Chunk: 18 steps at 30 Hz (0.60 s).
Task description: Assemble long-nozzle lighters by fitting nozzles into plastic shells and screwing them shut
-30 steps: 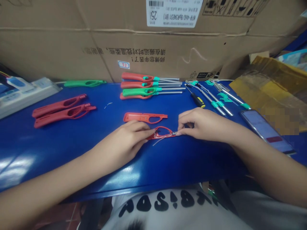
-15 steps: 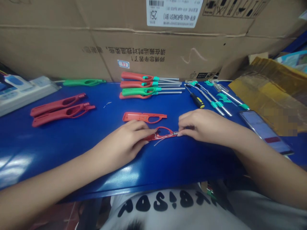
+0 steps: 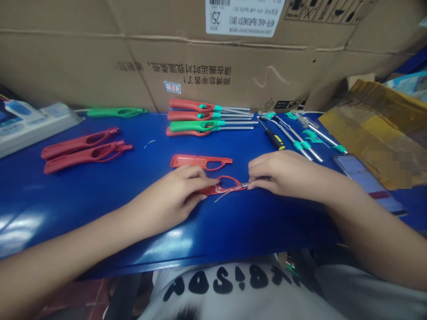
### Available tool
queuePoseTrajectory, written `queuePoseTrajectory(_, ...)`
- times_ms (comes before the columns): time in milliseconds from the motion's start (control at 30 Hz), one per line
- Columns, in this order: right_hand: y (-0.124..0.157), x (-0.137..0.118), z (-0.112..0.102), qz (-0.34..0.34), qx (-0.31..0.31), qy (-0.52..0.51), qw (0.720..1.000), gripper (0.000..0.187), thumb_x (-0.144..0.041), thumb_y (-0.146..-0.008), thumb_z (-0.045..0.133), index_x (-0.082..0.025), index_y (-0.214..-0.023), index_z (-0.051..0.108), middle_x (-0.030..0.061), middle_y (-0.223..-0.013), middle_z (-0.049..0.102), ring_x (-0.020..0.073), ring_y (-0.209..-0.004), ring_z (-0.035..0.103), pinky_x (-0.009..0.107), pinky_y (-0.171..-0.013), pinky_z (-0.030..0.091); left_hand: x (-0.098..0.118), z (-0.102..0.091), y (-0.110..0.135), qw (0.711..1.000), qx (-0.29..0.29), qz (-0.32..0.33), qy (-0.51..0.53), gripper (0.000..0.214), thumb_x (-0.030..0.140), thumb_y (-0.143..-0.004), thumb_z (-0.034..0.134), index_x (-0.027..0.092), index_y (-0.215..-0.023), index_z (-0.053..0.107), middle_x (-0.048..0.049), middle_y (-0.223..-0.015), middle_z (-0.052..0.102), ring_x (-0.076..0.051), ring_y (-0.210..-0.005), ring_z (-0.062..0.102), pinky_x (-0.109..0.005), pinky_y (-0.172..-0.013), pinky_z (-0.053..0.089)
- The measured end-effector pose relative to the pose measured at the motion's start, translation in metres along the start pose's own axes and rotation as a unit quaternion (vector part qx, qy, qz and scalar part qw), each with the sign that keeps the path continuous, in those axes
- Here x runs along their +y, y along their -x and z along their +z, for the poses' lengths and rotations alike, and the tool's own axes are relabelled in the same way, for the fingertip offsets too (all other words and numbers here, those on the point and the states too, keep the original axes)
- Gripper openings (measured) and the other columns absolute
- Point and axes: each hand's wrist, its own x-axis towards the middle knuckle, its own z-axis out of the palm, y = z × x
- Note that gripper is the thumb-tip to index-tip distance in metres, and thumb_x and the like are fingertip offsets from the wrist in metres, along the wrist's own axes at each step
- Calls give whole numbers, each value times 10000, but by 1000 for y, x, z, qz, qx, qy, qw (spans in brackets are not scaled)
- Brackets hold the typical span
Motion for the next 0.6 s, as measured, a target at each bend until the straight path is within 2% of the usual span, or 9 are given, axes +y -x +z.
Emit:
queuePoseTrajectory(200, 1, -2, -1, 29, -17, -18, 999, 128, -154, -873, 664, -204, -769, 718, 20, -840, 710, 178, -822, 648, 274, -657, 365, -1, 2, -2, 1000, 1, 6, -1, 390, 128, -977, 509, 222, -1336, 629, -85, -1070, 642, -221, -1006, 606, -393, -905, 528)
queuePoseTrajectory(333, 0, -1, 1, 57, -11, -70, 996, 121, -155, -861, 675, -186, -746, 702, 19, -839, 706, 150, -771, 621, 258, -652, 381, 1, 4, -1, 1000, 0, 10, -8, 350, 143, -995, 483, 235, -1286, 656, -85, -1087, 624, -223, -1029, 589, -400, -924, 512)
queuePoseTrajectory(433, -2, 2, 2, 72, -18, -129, 989, 130, -256, -868, 701, -176, -766, 709, 10, -771, 682, 121, -667, 582, 244, -599, 383, 2, 4, 1, 1000, 2, 8, -16, 337, 143, -1002, 469, 237, -1267, 655, -86, -1102, 607, -222, -1030, 574, -405, -920, 504)
queuePoseTrajectory(533, -5, 3, 5, 94, -6, -176, 980, 233, -386, -877, 693, -177, -779, 723, 0, -705, 660, 114, -620, 561, 242, -571, 376, 3, 4, 2, 1000, -5, 3, -23, 323, 139, -1001, 466, 234, -1251, 647, -87, -1100, 599, -226, -1025, 566, -406, -906, 501)
queuePoseTrajectory(600, -9, 2, 8, 114, 5, -198, 974, 255, -402, -856, 707, -175, -741, 707, -12, -648, 634, 111, -602, 542, 237, -558, 367, 3, 4, 2, 1000, -9, 0, -29, 310, 142, -1002, 463, 231, -1235, 648, -88, -1101, 599, -229, -1022, 563, -407, -902, 499)
